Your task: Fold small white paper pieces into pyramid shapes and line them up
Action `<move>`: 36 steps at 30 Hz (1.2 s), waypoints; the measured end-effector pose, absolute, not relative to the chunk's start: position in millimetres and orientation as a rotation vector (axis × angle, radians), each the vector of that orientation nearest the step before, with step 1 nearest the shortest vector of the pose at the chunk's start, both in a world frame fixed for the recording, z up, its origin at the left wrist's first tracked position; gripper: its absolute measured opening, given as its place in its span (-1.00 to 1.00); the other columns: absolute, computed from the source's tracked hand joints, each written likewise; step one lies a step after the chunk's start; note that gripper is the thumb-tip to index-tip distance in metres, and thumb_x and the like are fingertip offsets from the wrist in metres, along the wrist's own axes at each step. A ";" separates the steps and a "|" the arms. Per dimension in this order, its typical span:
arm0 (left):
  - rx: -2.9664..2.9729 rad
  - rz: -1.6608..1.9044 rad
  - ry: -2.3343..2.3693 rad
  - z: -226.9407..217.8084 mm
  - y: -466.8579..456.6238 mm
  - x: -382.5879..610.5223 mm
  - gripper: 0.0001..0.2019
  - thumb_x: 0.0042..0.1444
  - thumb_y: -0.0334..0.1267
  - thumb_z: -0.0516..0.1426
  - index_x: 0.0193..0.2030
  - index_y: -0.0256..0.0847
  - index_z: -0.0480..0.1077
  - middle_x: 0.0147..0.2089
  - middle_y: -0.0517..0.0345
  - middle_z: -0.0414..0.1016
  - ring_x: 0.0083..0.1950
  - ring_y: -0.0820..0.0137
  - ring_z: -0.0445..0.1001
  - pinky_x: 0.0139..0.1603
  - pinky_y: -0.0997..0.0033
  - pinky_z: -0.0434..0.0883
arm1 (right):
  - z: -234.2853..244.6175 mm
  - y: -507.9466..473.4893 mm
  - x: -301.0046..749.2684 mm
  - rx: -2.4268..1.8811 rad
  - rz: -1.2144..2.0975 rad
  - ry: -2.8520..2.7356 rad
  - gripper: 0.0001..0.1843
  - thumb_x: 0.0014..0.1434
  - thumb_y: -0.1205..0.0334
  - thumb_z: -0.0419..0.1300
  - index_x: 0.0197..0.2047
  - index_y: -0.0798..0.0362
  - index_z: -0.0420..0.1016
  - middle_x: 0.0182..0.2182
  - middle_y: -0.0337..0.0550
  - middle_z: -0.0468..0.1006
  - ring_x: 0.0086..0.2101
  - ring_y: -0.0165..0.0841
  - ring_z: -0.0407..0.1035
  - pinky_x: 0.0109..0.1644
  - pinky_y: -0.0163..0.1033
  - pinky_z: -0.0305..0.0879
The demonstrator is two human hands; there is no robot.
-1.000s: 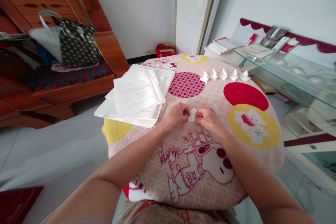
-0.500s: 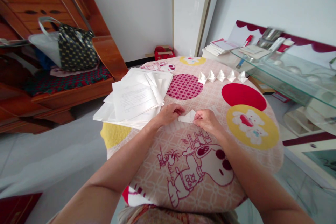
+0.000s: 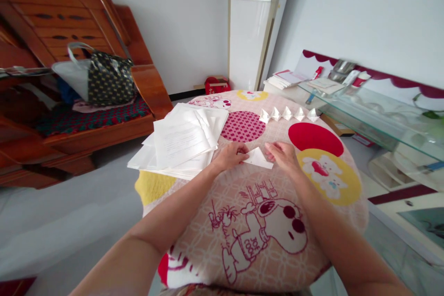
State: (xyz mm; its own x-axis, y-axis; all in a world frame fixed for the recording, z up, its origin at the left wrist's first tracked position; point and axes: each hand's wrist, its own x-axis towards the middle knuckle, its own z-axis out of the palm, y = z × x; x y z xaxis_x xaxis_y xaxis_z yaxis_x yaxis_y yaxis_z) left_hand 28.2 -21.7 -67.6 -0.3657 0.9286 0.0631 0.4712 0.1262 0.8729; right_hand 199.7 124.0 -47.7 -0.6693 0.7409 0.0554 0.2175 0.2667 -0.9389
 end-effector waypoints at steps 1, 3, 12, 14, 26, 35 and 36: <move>1.326 1.205 1.871 -67.0 -18.7 26.1 -0.94 0.08 -0.31 0.20 -0.33 -0.23 0.49 -0.42 0.22 0.53 -0.44 0.48 0.43 -0.43 0.54 0.31 | -45.9 123.8 196.7 -0.842 1.483 -2.092 -0.62 -0.01 -0.08 0.36 -0.49 0.09 0.53 -0.57 -0.19 0.54 -0.54 -0.36 0.38 -0.48 -0.30 0.23; 1.271 1.271 1.809 -66.4 -11.5 23.2 -0.90 0.09 -0.27 0.21 -0.30 -0.24 0.51 -0.40 0.19 0.55 -0.46 0.49 0.44 -0.45 0.55 0.31 | -43.2 121.9 189.3 -0.802 1.668 -2.151 -0.67 -0.11 0.00 0.42 -0.45 0.12 0.59 -0.57 -0.21 0.55 -0.57 -0.40 0.34 -0.52 -0.32 0.16; 0.683 2.012 1.362 -70.6 12.2 30.8 -0.49 0.08 0.26 0.24 -0.34 -0.24 0.41 -0.44 0.17 0.49 -0.45 0.46 0.47 -0.38 0.48 0.44 | -62.7 120.8 152.7 -0.783 2.017 -1.587 -0.71 -0.21 0.10 0.47 -0.42 0.09 0.61 -0.60 -0.13 0.59 -0.64 -0.32 0.38 -0.60 -0.26 0.29; 0.639 2.031 1.326 -75.8 10.1 34.6 -0.47 0.05 0.29 0.27 -0.34 -0.23 0.41 -0.44 0.17 0.51 -0.44 0.45 0.49 -0.36 0.47 0.44 | -71.3 119.9 149.4 -0.758 2.051 -1.545 -0.70 -0.19 0.10 0.47 -0.40 0.10 0.62 -0.60 -0.13 0.59 -0.64 -0.32 0.39 -0.60 -0.25 0.32; 0.771 1.904 1.358 -83.7 -0.8 37.8 -0.51 -0.02 0.18 0.38 -0.39 -0.27 0.44 -0.47 0.14 0.56 -0.47 0.43 0.52 -0.36 0.43 0.50 | -73.3 116.4 158.0 -0.671 2.138 -1.547 -0.65 -0.20 0.08 0.51 -0.37 0.12 0.65 -0.58 -0.19 0.60 -0.63 -0.40 0.37 -0.57 -0.33 0.28; 0.829 1.847 1.244 -75.0 -6.8 41.8 -0.50 -0.01 0.20 0.39 -0.37 -0.27 0.48 -0.41 0.08 0.61 -0.40 0.40 0.58 -0.28 0.41 0.54 | -73.2 116.5 160.4 -0.576 2.284 -1.524 -0.62 0.02 -0.10 0.35 -0.40 0.08 0.53 -0.65 -0.22 0.49 -0.68 -0.40 0.32 -0.62 -0.34 0.23; 0.836 1.842 1.242 -74.9 -6.8 42.1 -0.50 -0.01 0.20 0.39 -0.37 -0.27 0.48 -0.41 0.07 0.61 -0.39 0.39 0.59 -0.27 0.41 0.53 | -74.1 115.7 159.8 -0.571 2.292 -1.530 -0.61 0.04 -0.12 0.33 -0.40 0.07 0.52 -0.65 -0.23 0.48 -0.68 -0.40 0.32 -0.62 -0.33 0.23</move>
